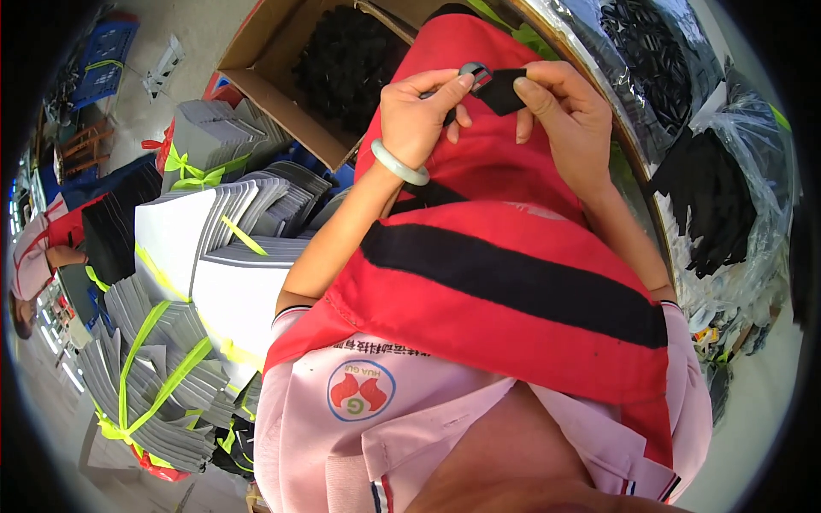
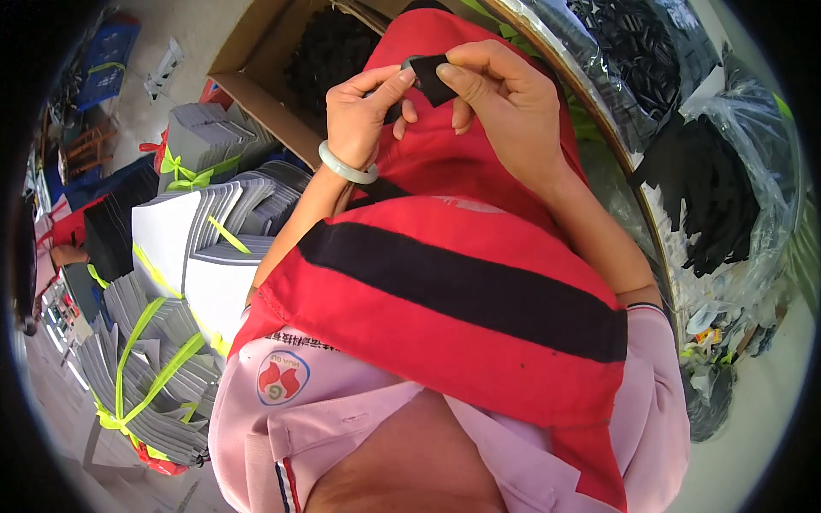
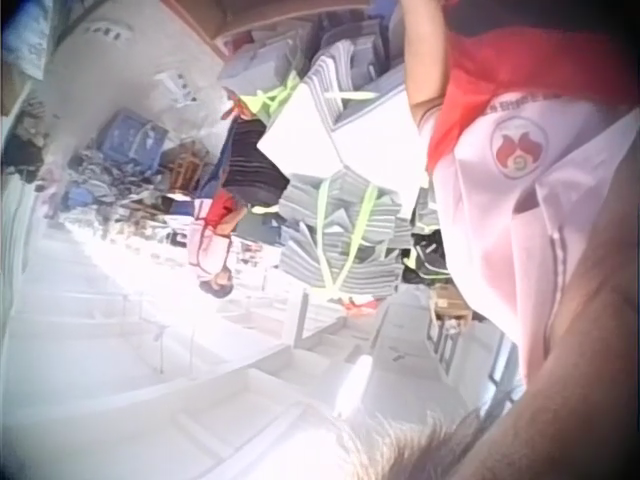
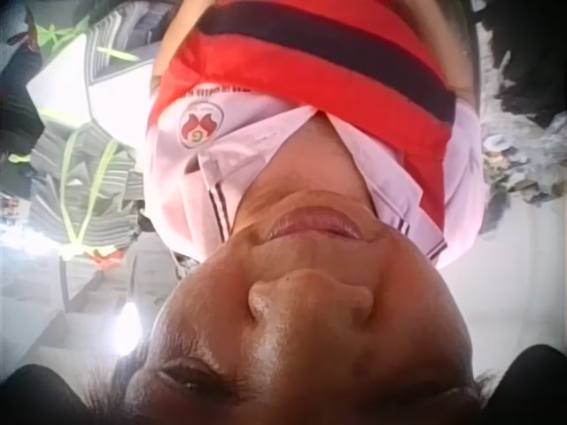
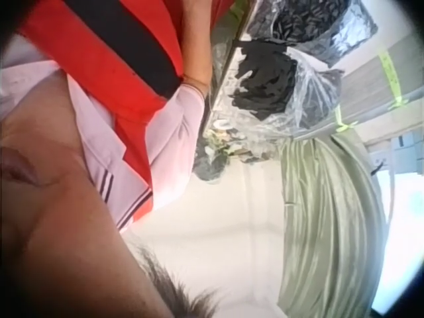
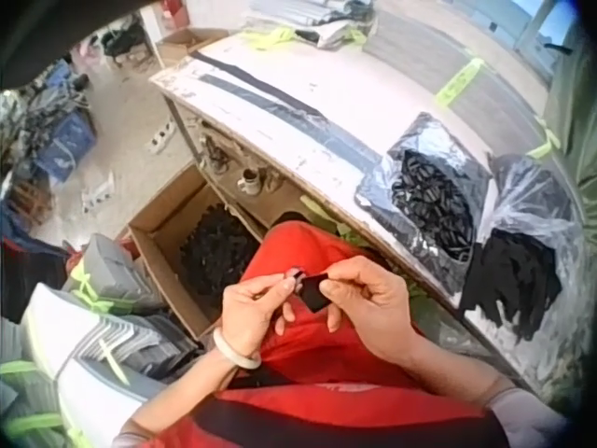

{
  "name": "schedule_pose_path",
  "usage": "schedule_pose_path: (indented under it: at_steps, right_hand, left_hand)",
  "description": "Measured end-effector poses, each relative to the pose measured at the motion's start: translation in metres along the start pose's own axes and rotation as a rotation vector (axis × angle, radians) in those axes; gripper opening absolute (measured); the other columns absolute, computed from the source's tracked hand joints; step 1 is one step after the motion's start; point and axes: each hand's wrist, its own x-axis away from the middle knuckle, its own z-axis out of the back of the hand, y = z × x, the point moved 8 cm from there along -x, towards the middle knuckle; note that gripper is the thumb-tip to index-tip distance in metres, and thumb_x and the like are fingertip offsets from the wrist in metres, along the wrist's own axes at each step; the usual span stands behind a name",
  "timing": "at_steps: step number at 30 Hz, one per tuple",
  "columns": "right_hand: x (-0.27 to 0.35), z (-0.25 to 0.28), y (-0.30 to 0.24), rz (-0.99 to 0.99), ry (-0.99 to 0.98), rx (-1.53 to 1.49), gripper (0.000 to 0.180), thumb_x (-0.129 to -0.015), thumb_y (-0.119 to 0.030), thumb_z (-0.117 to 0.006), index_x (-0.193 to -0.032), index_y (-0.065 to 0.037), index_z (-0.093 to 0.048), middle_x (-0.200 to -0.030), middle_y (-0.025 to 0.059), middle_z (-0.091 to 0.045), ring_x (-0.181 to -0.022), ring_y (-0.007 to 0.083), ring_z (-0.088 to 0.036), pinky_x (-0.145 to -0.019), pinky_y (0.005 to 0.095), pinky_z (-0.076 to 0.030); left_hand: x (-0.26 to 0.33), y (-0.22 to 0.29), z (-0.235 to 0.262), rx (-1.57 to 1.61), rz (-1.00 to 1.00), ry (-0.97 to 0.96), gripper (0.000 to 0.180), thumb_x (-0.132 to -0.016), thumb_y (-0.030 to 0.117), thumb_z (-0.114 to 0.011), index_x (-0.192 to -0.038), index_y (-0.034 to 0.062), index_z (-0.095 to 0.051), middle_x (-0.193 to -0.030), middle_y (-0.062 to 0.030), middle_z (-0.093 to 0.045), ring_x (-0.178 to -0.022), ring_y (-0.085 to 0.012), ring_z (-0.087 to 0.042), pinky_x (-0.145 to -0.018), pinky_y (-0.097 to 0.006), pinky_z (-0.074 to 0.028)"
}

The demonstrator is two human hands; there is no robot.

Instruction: Manually sort and inspect small black plastic components at a factory workbench.

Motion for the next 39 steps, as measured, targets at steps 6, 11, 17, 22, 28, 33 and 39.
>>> schedule_pose_path:
  at_steps: [6, 11, 17, 22, 28, 33, 39]
  right_hand:
    - [0.003, 0.005, 0.042, -0.356, -0.082, 0.142, 0.015, -0.09, -0.015, -0.064, -0.087, -0.001, -0.061, -0.066, 0.0017, -0.058, -0.05, 0.0062, -0.054, -0.044, 0.0206, -0.044]
    - [0.003, 0.007, 0.059, -0.446, -0.078, 0.104, 0.018, -0.089, -0.017, -0.065, -0.082, -0.002, -0.059, -0.069, 0.002, -0.059, -0.053, 0.0068, -0.057, -0.045, 0.021, -0.047]
    - [-0.001, 0.001, 0.042, -0.313, 0.007, -0.12, 0.021, -0.091, -0.023, -0.064, -0.094, -0.002, -0.063, -0.079, 0.0022, -0.06, -0.061, 0.0085, -0.059, -0.053, 0.0202, -0.048]
    - [0.0, 0.002, 0.058, -0.466, -0.273, 0.044, 0.019, -0.091, -0.02, -0.063, -0.098, -0.003, -0.065, -0.079, 0.0007, -0.06, -0.069, 0.0079, -0.059, -0.055, 0.0211, -0.047]
    - [-0.009, 0.008, 0.043, -0.195, -0.153, 0.117, 0.015, -0.088, -0.016, -0.067, -0.094, -0.002, -0.066, -0.083, 0.0014, -0.063, -0.076, 0.0052, -0.058, -0.065, 0.0206, -0.047]
    - [-0.007, 0.001, 0.052, -0.283, -0.222, 0.046, 0.014, -0.086, -0.012, -0.067, -0.095, -0.002, -0.062, -0.084, 0.0015, -0.063, -0.079, 0.006, -0.059, -0.071, 0.0211, -0.048]
    - [-0.02, 0.001, 0.054, -0.137, -0.082, 0.032, 0.025, -0.084, -0.009, -0.069, -0.104, -0.002, -0.056, -0.085, 0.002, -0.063, -0.08, 0.0077, -0.06, -0.073, 0.0215, -0.049]
  left_hand:
    - [0.005, 0.003, 0.0, -0.047, -0.049, 0.058, 0.015, -0.087, 0.005, -0.067, -0.095, -0.0071, -0.068, -0.066, -0.009, -0.065, -0.045, -0.0088, -0.053, -0.039, -0.02, -0.038]
    - [0.012, 0.004, -0.001, -0.236, -0.093, 0.01, 0.015, -0.085, 0.003, -0.068, -0.098, -0.0052, -0.069, -0.086, -0.0106, -0.066, -0.053, -0.009, -0.056, -0.042, -0.02, -0.042]
    - [0.017, 0.022, -0.001, -0.255, -0.353, -0.08, 0.015, -0.083, -0.006, -0.066, -0.096, -0.0028, -0.07, -0.095, -0.0075, -0.062, -0.06, -0.0089, -0.056, -0.047, -0.019, -0.044]
    - [0.029, 0.026, -0.012, -0.329, -0.368, -0.209, 0.014, -0.083, -0.007, -0.064, -0.095, -0.0026, -0.07, -0.101, -0.0077, -0.058, -0.063, -0.0089, -0.056, -0.051, -0.019, -0.045]
    - [0.032, 0.029, -0.014, -0.358, -0.394, -0.248, 0.014, -0.083, -0.007, -0.065, -0.095, -0.0015, -0.07, -0.102, -0.0078, -0.056, -0.062, -0.0088, -0.056, -0.051, -0.019, -0.045]
    - [0.036, 0.032, -0.015, -0.366, -0.422, -0.267, 0.014, -0.082, -0.007, -0.065, -0.095, -0.0013, -0.07, -0.101, -0.0083, -0.056, -0.062, -0.0085, -0.056, -0.051, -0.019, -0.045]
    - [0.043, 0.039, -0.006, -0.474, -0.4, -0.251, 0.014, -0.083, -0.007, -0.064, -0.093, -0.001, -0.07, -0.098, -0.006, -0.059, -0.063, -0.0063, -0.055, -0.049, -0.018, -0.042]
